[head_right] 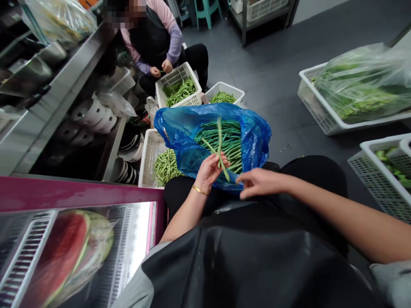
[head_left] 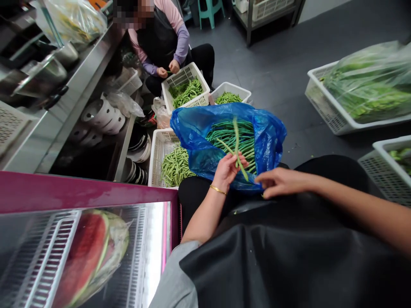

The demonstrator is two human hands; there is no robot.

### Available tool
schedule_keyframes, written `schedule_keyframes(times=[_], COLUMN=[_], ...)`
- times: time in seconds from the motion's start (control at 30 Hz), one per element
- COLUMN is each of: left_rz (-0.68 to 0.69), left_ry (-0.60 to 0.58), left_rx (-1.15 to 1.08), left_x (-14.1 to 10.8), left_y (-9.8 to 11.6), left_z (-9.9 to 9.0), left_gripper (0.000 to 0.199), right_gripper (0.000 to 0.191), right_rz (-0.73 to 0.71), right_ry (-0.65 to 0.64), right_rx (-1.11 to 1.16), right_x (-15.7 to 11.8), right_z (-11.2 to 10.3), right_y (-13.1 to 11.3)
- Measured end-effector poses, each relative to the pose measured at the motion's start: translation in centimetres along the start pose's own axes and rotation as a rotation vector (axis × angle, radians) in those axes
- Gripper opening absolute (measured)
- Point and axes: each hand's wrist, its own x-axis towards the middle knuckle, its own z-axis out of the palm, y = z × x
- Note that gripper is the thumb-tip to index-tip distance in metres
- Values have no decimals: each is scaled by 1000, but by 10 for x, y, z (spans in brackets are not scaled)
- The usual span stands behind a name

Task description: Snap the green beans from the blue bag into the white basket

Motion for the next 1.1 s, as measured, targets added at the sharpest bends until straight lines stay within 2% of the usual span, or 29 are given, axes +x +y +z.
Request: schedule_keyframes(times=[0.07,0.1,0.17,0.3,0.5,0.57,0.67,0.73,0.8,0.93,1.0,1.1], left_rz=[-86,-120,-152,-177,-206,-175,-55,-84,-140,-43,-24,-24], left_ry=[-123,-169,-222,-219,-245,-187,-4,24,3,4,-34,-74], left_rx=[82,116,150,161,190,248,372,412,366,224,291,515], left_x=[-14,-20,-29,-38,-38,-32,-23,-21,-22,-26,-26,-26], left_y=[-2,-4,-7,-7,-4,-10,-24,-30,-30,-20,-18,-20], left_z=[3,5,9,11,7,5,-2,-8,-12,-9,-5,-2], left_gripper=[21,23,25,27,24,23,19,19,23,27,25,21], right_gripper=[50,50,41,39,38,33,26,24,26,38,41,33], right_rz=[152,168,121,33,26,-26,-142,-154,-81,115,133,39], right_ry=[250,362,492,587,574,654,745,746,697,422,350,373], right_rx=[257,353,463,501,535,413,120,59,189,505,466,132], right_x=[7,13,27,43,35,29,21,18,19,28,33,37], right_z=[-22,-30,-40,-40,-36,-29,-14,-9,-12,-16,-9,6], right_y=[5,5,0,-15,-8,-13,-29,-35,-33,-13,-4,0])
